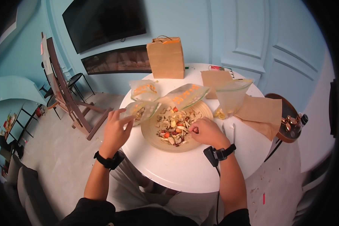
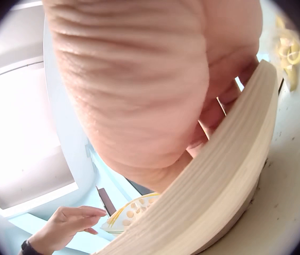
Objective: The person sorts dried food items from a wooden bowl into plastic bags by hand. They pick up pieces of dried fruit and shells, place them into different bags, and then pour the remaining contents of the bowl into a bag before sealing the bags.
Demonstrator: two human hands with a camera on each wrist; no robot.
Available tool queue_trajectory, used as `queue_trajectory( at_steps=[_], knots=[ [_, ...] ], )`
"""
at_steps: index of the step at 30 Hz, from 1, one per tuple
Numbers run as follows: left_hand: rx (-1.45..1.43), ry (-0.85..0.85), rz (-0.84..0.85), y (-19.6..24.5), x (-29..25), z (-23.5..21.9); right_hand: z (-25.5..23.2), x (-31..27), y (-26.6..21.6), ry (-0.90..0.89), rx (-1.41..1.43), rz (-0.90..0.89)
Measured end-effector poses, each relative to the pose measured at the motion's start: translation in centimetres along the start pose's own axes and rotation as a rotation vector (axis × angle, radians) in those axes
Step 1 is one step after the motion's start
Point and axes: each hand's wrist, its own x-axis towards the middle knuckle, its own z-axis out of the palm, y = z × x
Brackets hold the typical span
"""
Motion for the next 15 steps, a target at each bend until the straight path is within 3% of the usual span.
queue_trajectory(
  at_steps=[5, 6, 9, 15],
  knots=[
    [0.168, -0.109, -0.042, 0.8, 1.4, 2.5, -0.2, 0.2, 0.3, -0.012, 0.168, 0.081],
    [0.228, -0.185, -0.14, 0.6, 1.1, 3.4, -0.1, 0.3, 0.4, -0.006, 0.197, 0.075],
    [0.093, -0.205, -0.331, 1.0, 1.5, 4.4, 0.0, 0.4, 0.5, -0.022, 0.261, 0.096],
    [-0.144, 0.041, -0.265, -0.2, 0.5, 5.4, -0.4, 0.6, -0.3, -0.009, 0.355, 0.229]
  ],
)
